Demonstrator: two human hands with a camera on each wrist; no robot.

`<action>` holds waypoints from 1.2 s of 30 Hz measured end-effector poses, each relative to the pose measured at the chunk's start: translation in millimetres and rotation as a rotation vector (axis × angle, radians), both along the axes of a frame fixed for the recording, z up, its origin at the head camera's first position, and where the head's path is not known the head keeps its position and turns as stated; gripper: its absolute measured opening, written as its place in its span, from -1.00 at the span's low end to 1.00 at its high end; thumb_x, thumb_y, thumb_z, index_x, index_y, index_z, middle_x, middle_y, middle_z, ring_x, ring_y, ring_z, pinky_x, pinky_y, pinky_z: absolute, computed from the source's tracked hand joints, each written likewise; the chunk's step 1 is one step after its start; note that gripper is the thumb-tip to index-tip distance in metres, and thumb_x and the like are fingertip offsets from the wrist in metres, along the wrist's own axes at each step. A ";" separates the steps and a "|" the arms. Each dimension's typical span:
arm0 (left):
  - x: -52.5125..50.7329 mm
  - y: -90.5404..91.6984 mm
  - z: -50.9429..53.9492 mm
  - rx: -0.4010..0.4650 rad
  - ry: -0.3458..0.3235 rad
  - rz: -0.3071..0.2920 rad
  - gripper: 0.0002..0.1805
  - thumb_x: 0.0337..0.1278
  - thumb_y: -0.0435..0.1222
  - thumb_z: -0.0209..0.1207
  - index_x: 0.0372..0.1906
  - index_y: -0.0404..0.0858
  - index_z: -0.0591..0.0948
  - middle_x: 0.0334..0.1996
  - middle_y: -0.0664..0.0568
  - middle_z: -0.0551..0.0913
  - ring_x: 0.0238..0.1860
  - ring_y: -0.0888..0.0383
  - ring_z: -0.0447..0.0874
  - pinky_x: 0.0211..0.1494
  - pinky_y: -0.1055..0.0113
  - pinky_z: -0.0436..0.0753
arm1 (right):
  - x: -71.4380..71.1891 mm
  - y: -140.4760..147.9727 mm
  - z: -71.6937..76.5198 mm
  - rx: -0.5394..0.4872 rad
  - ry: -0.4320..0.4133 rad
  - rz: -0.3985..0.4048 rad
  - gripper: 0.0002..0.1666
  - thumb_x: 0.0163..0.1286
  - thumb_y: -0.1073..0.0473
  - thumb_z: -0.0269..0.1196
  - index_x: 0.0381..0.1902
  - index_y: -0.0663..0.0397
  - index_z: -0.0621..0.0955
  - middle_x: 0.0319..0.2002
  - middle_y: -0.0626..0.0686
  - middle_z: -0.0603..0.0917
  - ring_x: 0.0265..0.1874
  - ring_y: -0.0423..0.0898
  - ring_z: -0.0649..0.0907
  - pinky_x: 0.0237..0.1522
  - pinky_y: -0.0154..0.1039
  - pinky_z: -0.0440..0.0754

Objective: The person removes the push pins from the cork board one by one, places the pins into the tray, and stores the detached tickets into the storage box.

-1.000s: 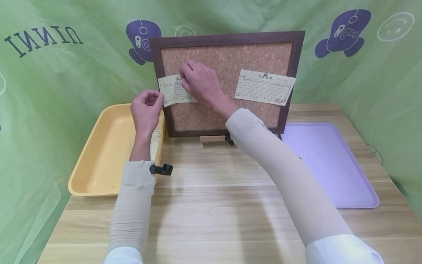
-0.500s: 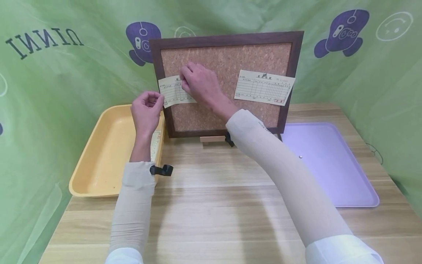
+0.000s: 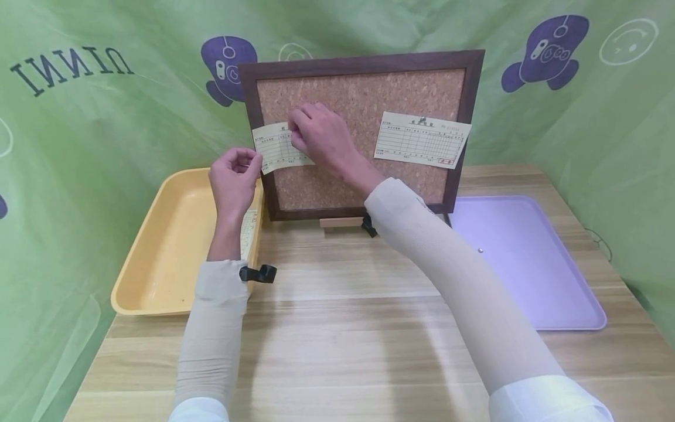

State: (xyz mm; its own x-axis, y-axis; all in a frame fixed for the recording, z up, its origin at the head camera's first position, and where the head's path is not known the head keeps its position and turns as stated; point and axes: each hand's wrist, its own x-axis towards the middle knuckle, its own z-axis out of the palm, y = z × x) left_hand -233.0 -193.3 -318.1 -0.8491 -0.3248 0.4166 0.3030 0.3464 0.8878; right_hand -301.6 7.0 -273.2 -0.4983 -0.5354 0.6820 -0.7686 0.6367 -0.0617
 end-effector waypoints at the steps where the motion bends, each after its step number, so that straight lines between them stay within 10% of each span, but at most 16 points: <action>1: 0.4 -0.4 -0.3 -0.003 -0.002 0.000 -0.84 0.27 -0.29 0.32 -0.22 -0.33 0.73 -0.43 0.08 0.67 -0.44 0.20 0.57 -0.39 0.46 0.57 | 0.6 0.6 -0.1 0.000 -0.001 0.004 -0.87 0.38 0.33 0.14 -0.25 0.15 0.64 -0.31 0.03 0.64 -0.35 -0.05 0.53 -0.32 -0.25 0.50; 36: 33.2 -13.2 0.8 -0.037 0.016 -0.068 -0.83 0.33 -0.29 0.30 -0.18 -0.36 0.70 -0.42 0.01 0.70 -0.49 0.18 0.65 -0.42 0.46 0.60 | 45.2 72.6 -1.4 0.008 -0.058 0.041 -0.90 0.37 0.32 0.22 -0.23 0.11 0.68 -0.21 0.03 0.73 -0.22 -0.01 0.63 -0.24 -0.17 0.60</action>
State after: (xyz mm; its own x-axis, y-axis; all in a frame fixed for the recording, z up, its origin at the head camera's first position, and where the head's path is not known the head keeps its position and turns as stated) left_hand -199.8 -206.4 -317.4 -0.8618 -0.2512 0.4407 0.3407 0.3569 0.8698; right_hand -256.4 79.6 -274.7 -0.5143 -0.5612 0.6485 -0.7892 0.6057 -0.1017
